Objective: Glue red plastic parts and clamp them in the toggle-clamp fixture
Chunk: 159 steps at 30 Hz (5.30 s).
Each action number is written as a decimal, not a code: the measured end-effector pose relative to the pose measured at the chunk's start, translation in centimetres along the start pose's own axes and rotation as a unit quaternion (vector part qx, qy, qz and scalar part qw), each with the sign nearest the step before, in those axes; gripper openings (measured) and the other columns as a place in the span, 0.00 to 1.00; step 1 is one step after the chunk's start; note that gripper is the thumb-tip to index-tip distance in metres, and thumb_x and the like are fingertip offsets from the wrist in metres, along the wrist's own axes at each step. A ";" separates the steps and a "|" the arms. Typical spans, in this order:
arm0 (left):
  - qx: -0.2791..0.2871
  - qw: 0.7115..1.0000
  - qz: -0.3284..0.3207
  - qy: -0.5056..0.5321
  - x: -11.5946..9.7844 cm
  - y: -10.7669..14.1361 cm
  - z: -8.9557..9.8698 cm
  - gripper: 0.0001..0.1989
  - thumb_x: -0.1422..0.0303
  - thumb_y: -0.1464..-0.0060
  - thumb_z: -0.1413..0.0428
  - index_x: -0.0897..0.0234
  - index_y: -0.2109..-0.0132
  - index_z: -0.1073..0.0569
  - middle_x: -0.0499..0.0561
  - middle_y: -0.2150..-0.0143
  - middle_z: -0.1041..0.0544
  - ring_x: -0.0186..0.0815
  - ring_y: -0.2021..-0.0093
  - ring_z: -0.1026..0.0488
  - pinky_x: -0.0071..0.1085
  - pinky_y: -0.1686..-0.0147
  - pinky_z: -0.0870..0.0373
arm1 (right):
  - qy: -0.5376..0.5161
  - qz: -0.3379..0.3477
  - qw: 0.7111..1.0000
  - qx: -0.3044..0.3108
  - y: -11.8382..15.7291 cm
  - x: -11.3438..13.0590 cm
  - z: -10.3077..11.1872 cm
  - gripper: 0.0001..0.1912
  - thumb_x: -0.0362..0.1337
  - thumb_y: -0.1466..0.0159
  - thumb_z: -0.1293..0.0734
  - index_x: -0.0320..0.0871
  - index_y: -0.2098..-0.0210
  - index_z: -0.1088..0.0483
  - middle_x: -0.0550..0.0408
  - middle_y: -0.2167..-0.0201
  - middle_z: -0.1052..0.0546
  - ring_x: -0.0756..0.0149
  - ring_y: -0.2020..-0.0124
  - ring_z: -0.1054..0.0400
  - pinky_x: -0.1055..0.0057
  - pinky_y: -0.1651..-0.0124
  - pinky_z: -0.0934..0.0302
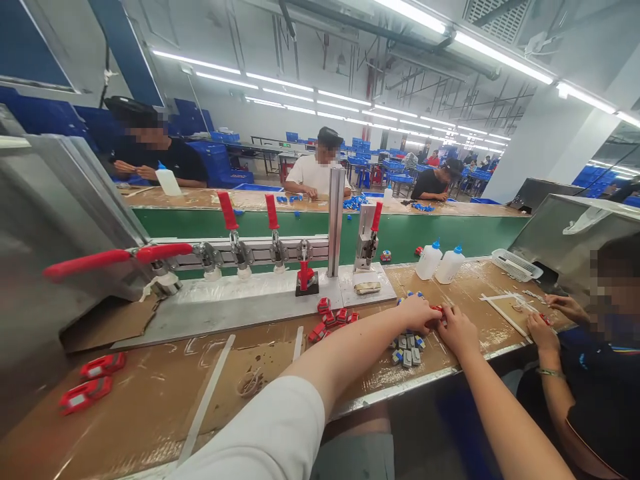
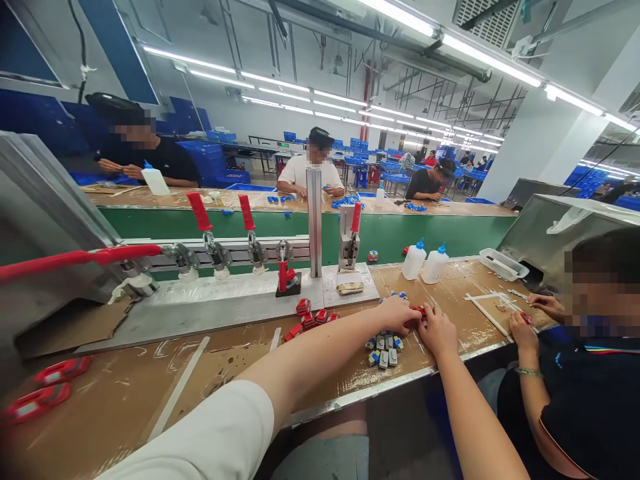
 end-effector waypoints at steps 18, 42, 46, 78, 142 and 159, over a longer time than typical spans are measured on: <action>-0.107 0.991 0.077 0.015 2.1 19.3 11.5 0.22 0.60 0.41 0.42 0.52 0.40 0.26 0.54 0.58 0.23 0.42 0.58 0.25 0.34 0.56 0.34 | -0.127 -0.052 0.970 -0.201 1.7 -1.4 0.4 0.24 0.52 0.30 0.39 0.47 0.40 0.31 0.47 0.50 0.25 0.57 0.63 0.29 0.66 0.68 0.48; -0.091 0.918 0.365 0.122 3.6 51.9 2.7 0.25 0.59 0.35 0.44 0.53 0.33 0.33 0.54 0.52 0.23 0.43 0.52 0.25 0.33 0.54 0.31 | -0.213 0.483 0.848 -0.046 2.1 37.5 9.5 0.23 0.49 0.28 0.35 0.46 0.38 0.30 0.41 0.41 0.27 0.48 0.44 0.33 0.53 0.42 0.41; -0.172 0.899 0.381 0.132 3.7 52.0 3.5 0.22 0.55 0.34 0.44 0.57 0.37 0.30 0.55 0.47 0.24 0.43 0.51 0.25 0.36 0.52 0.29 | -0.322 0.257 0.905 -0.104 1.8 31.7 7.1 0.29 0.56 0.30 0.35 0.45 0.37 0.31 0.41 0.39 0.28 0.45 0.39 0.35 0.47 0.36 0.42; -0.213 0.953 0.179 0.122 5.3 45.9 -0.1 0.19 0.53 0.41 0.36 0.61 0.50 0.23 0.55 0.49 0.21 0.43 0.47 0.26 0.38 0.48 0.36 | -0.262 0.336 0.902 0.072 4.7 25.9 6.3 0.42 0.60 0.36 0.30 0.50 0.29 0.40 0.43 0.30 0.38 0.44 0.30 0.44 0.45 0.31 0.42; -0.095 0.975 0.198 -0.011 6.3 49.9 1.8 0.10 0.59 0.41 0.38 0.60 0.60 0.26 0.49 0.63 0.22 0.35 0.67 0.25 0.32 0.72 0.42 | -0.404 0.327 0.848 0.107 3.7 41.8 7.3 0.45 0.49 0.41 0.22 0.55 0.30 0.43 0.44 0.32 0.38 0.47 0.40 0.28 0.52 0.44 0.27; -0.180 0.943 0.225 -0.166 5.7 52.2 1.6 0.12 0.60 0.33 0.44 0.61 0.50 0.23 0.52 0.66 0.20 0.34 0.71 0.24 0.29 0.72 0.34 | -0.419 0.413 0.808 0.018 4.9 42.3 6.1 0.24 0.40 0.38 0.23 0.47 0.44 0.28 0.40 0.30 0.39 0.48 0.42 0.28 0.52 0.44 0.29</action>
Point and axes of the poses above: each hand's wrist, its own y-axis away from the middle knuckle, its own z-axis out of the back of the hand, x = y × z, the point moved 1 cm from there along -y, towards the middle knuckle
